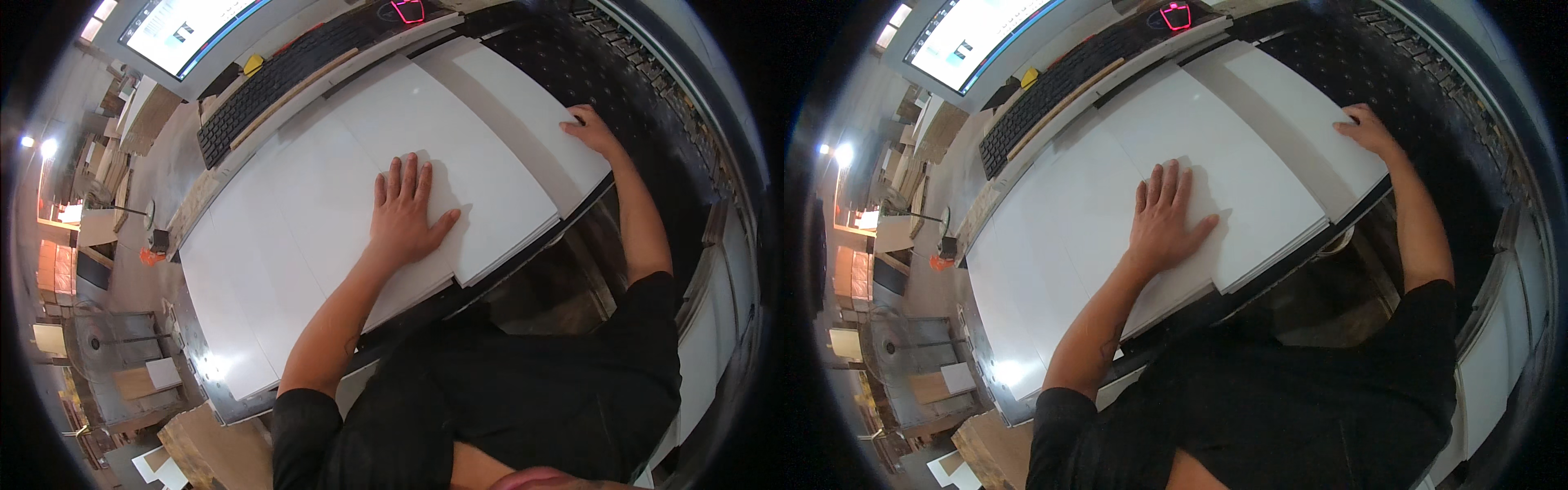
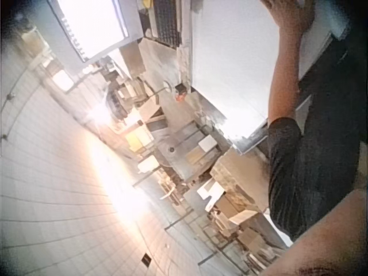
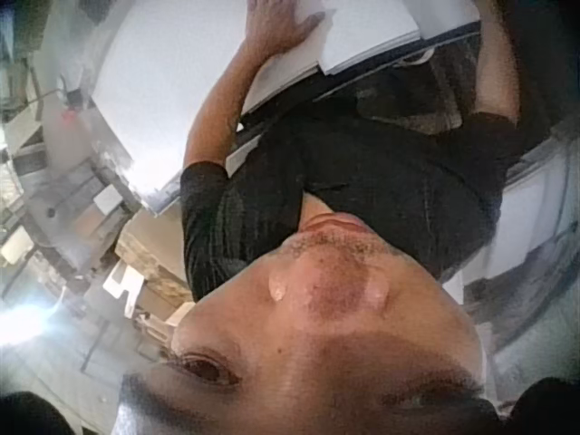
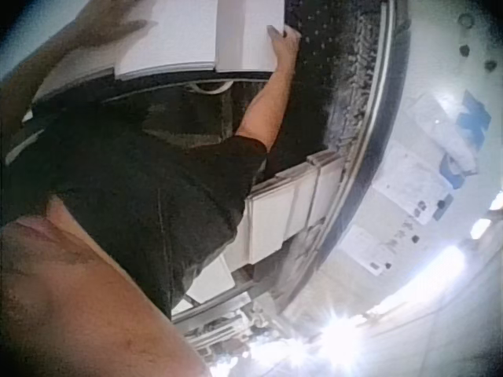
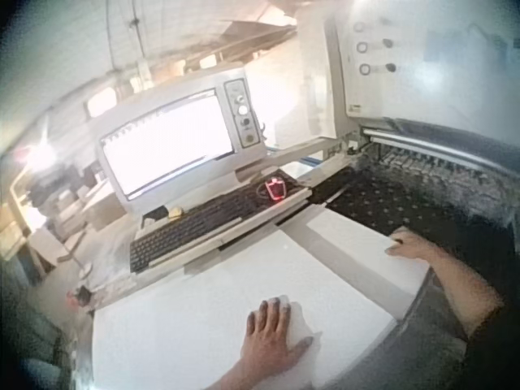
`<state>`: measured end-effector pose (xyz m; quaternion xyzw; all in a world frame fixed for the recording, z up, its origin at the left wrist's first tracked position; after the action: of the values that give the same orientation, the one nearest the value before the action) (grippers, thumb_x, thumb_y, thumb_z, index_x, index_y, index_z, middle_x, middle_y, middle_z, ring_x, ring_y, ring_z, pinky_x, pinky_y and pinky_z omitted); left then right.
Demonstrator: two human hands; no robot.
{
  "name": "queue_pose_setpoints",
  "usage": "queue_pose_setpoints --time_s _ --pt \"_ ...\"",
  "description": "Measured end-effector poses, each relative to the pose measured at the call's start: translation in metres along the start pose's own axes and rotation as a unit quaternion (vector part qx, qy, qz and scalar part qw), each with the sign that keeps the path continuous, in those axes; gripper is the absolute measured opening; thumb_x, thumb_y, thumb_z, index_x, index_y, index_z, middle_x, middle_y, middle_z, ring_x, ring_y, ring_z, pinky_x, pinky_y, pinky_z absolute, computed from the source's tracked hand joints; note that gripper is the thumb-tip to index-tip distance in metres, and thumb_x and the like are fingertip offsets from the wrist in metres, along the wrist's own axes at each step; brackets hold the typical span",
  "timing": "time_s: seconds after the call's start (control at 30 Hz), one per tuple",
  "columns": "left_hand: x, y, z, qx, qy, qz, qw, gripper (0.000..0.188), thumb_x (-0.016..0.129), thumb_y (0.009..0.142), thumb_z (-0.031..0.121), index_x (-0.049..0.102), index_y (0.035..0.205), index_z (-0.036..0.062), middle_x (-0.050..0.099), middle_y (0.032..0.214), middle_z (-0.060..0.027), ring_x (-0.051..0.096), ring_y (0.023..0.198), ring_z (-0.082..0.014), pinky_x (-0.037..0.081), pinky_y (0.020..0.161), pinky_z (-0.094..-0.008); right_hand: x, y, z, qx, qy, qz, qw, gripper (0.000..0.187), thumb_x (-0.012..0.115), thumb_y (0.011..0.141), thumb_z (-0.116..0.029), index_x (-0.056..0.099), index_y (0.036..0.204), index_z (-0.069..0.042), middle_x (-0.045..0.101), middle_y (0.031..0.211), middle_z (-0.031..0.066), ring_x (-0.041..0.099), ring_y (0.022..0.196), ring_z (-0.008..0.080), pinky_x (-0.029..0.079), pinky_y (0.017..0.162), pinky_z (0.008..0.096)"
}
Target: The person stacks large white paper sheets on a table, aligns them, and uses a computer mouse to operate a cutting machine. The person repeatedly arranges and cuts the paper into smaller pieces.
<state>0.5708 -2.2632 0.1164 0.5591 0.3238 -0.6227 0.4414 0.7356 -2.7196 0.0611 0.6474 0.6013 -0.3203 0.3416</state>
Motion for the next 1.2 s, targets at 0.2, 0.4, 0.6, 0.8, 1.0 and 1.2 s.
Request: queue_pose_setpoints --time_s 0.2,0.4,0.6,0.8,1.0,1.2 --pt "-0.007 -0.001 0.000 -0.006 -0.036 0.001 0.999 0.090 0.058 0.102 0.058 0.028 0.168 0.0059 0.021 0.176 -0.0212 0.011 0.164 -0.0392 0.007 0.132 -0.0569 0.036 0.009 -0.015 0.044 0.044 -0.074 0.995 0.070 0.075 0.096 -0.047 0.057 0.151 -0.006 0.059 0.151 0.0197 0.058 0.138 0.0319 0.046 0.115 0.0419" --pt "-0.033 -0.066 -0.105 -0.090 -0.119 0.080 0.986 0.077 0.064 0.105 0.046 0.036 0.166 0.0095 0.030 0.174 -0.0175 0.022 0.162 -0.0376 0.015 0.131 -0.0551 0.038 0.008 -0.013 0.045 -0.018 -0.055 0.997 0.082 0.068 0.098 -0.060 0.053 0.154 -0.001 0.056 0.154 0.0250 0.056 0.141 0.0362 0.047 0.115 0.0445" --pt "-0.085 -0.268 -0.327 -0.416 -0.080 0.124 0.897 0.086 0.053 0.107 0.060 0.033 0.164 -0.0016 0.032 0.171 -0.0238 0.031 0.158 -0.0373 0.027 0.129 -0.0452 0.016 0.008 -0.020 0.106 -0.101 -0.100 0.984 0.079 0.068 0.095 -0.065 0.067 0.137 0.001 0.068 0.135 0.0272 0.067 0.126 0.0387 0.054 0.105 0.0453" --pt "-0.106 -0.548 -0.416 -0.702 -0.185 0.135 0.674 0.105 0.057 0.098 0.075 0.037 0.161 -0.0067 0.058 0.150 -0.0271 0.055 0.139 -0.0410 0.043 0.114 -0.0458 0.022 -0.009 -0.062 0.074 -0.197 -0.036 0.977 0.097 0.063 0.087 -0.080 0.069 0.132 0.006 0.073 0.126 0.0280 0.072 0.117 0.0385 0.060 0.093 0.0471" --pt "-0.049 -0.605 -0.418 -0.616 -0.494 0.259 0.555 0.097 0.055 0.097 0.079 0.048 0.150 -0.0026 0.067 0.115 -0.0115 0.062 0.081 -0.0175 0.055 0.079 -0.0351 0.022 -0.011 -0.063 0.118 -0.184 -0.069 0.973 0.101 0.061 0.085 -0.084 0.067 0.133 0.005 0.070 0.132 0.0288 0.069 0.121 0.0415 0.056 0.102 0.0486" --pt "-0.038 -0.553 -0.417 -0.594 -0.527 0.114 0.597 0.087 0.053 0.102 0.071 0.055 0.149 -0.0011 0.065 0.140 -0.0180 0.065 0.125 -0.0286 0.051 0.108 -0.0407 0.024 -0.008 -0.054 0.128 -0.179 -0.071 0.973 0.102 0.060 0.087 -0.083 0.064 0.138 0.005 0.067 0.137 0.0283 0.066 0.128 0.0412 0.053 0.106 0.0487"
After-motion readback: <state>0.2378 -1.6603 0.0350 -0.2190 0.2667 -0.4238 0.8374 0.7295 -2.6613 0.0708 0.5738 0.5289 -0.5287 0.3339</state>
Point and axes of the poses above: each hand's wrist, its own y-axis towards the middle knuckle, its own x-axis out of the palm, z = x × y, the point moved 7 cm from there along y, towards the middle knuckle
